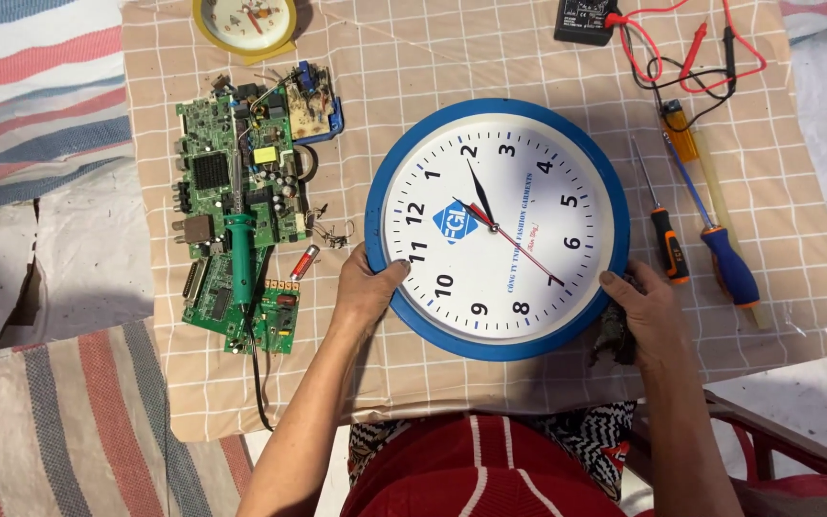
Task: The person cleans the glass face of a wall clock with a cloth and then attempts to fit a blue plastic outer frame onto the clock body.
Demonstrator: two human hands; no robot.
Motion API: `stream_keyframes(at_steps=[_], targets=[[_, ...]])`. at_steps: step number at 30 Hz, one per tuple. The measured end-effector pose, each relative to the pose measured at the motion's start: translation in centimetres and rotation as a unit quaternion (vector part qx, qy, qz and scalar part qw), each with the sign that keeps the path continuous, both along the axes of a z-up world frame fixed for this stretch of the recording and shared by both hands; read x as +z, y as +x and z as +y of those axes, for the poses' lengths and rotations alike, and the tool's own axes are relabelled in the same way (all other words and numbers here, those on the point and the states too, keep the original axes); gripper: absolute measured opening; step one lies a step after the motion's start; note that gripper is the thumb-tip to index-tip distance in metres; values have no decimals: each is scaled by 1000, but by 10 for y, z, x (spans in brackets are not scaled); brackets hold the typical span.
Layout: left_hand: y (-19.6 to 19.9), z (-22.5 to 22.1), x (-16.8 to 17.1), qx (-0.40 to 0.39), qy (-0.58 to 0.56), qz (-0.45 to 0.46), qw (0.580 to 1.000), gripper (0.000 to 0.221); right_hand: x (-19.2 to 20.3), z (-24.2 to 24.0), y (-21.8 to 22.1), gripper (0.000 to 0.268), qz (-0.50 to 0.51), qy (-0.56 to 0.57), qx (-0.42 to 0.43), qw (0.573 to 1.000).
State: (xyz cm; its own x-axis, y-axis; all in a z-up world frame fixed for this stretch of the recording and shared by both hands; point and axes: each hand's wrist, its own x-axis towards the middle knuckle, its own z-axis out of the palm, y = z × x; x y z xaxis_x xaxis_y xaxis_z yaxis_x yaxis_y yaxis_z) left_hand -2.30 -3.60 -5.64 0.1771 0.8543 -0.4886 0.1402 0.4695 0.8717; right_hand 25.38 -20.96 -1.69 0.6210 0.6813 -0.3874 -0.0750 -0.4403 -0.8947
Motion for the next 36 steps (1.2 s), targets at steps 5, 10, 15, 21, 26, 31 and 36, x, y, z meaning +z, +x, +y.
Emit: stream_keyframes(at_steps=[5, 10, 15, 21, 26, 31, 36], targets=[[-1, 4, 13, -47, 58, 108, 991, 44, 7, 0, -4, 54, 1, 14, -16, 1000], [1, 7, 57, -98, 147, 213, 961, 73, -1, -3, -4, 52, -32, 9, -35, 999], [-6, 13, 39, -83, 191, 208, 956, 75, -15, -7, 3, 54, -68, 12, -23, 997], [2, 7, 61, -74, 211, 167, 960, 72, 7, -10, 8, 58, -109, 12, -17, 994], [-8, 15, 22, -87, 272, 193, 939, 76, -10, -12, 20, 53, -162, -64, -11, 985], [-20, 17, 6, -98, 301, 203, 927, 81, 13, -1, 14, 65, -194, -104, 5, 976], [-24, 6, 23, -74, 313, 198, 926, 79, 67, 11, 38, 62, -183, -142, -49, 971]])
